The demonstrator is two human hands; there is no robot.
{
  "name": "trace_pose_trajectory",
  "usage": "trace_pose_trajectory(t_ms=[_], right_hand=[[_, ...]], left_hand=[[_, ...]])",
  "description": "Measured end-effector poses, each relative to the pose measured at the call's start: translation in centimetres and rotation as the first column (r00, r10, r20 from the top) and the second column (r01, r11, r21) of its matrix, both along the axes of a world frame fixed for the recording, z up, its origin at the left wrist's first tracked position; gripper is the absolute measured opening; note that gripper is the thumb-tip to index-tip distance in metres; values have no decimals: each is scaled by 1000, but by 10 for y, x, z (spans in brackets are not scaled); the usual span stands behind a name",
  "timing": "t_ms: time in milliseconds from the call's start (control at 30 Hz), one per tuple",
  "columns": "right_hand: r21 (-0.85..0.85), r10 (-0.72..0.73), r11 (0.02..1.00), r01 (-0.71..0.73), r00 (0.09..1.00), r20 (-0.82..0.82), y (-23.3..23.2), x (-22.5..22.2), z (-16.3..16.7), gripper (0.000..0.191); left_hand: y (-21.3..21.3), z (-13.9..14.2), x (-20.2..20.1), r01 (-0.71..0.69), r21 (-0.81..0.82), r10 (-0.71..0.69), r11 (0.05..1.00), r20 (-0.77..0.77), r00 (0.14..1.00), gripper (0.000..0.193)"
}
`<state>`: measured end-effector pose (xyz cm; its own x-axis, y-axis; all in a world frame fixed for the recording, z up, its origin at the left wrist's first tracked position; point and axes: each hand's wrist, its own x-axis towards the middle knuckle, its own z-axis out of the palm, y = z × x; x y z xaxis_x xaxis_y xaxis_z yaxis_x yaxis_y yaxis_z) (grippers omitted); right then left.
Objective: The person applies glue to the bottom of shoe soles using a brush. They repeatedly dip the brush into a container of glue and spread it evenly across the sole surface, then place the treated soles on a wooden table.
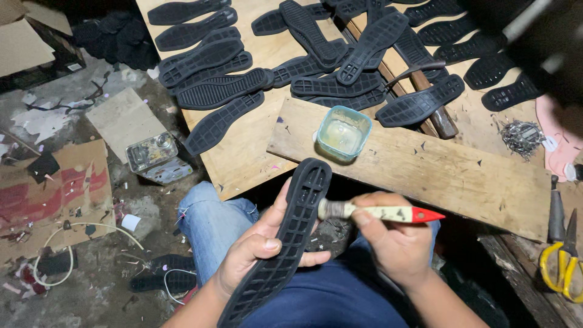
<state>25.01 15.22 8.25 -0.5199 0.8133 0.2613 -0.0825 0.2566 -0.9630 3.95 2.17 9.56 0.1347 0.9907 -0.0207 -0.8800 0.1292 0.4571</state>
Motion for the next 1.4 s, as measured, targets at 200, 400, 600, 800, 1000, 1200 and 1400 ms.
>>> trace_pose_trajectory(t_ms=[200,400,600,800,1000,1200,1400], right_hand=[[-2,-112,994,112,993,-36,-4,-5,-3,18],[90,-197,975,202,979,-59,6,-16,6,19],[55,-179,982,179,984,-16,4,-21,12,20],[42,-131,990,136,986,-98,2,-25,7,21],[174,158,972,-159,987,20,-6,-23,10,20],[245,-189,953,178,982,22,6,-31,12,19],[284,-150,948,145,989,-5,4,-31,14,22]], left_hand=[[-1,-4,0,-16,-18,15,1000,-58,998,106],[-1,-6,-1,44,7,-44,999,-86,995,106],[1,-6,-2,80,-15,-81,997,-115,990,106],[3,-4,-3,80,-33,-84,996,-165,983,107],[2,-6,-5,83,-89,-92,993,-105,990,107],[4,-7,-6,107,-43,-113,993,-184,976,106],[3,-6,-4,55,-67,-69,996,-223,972,106]])
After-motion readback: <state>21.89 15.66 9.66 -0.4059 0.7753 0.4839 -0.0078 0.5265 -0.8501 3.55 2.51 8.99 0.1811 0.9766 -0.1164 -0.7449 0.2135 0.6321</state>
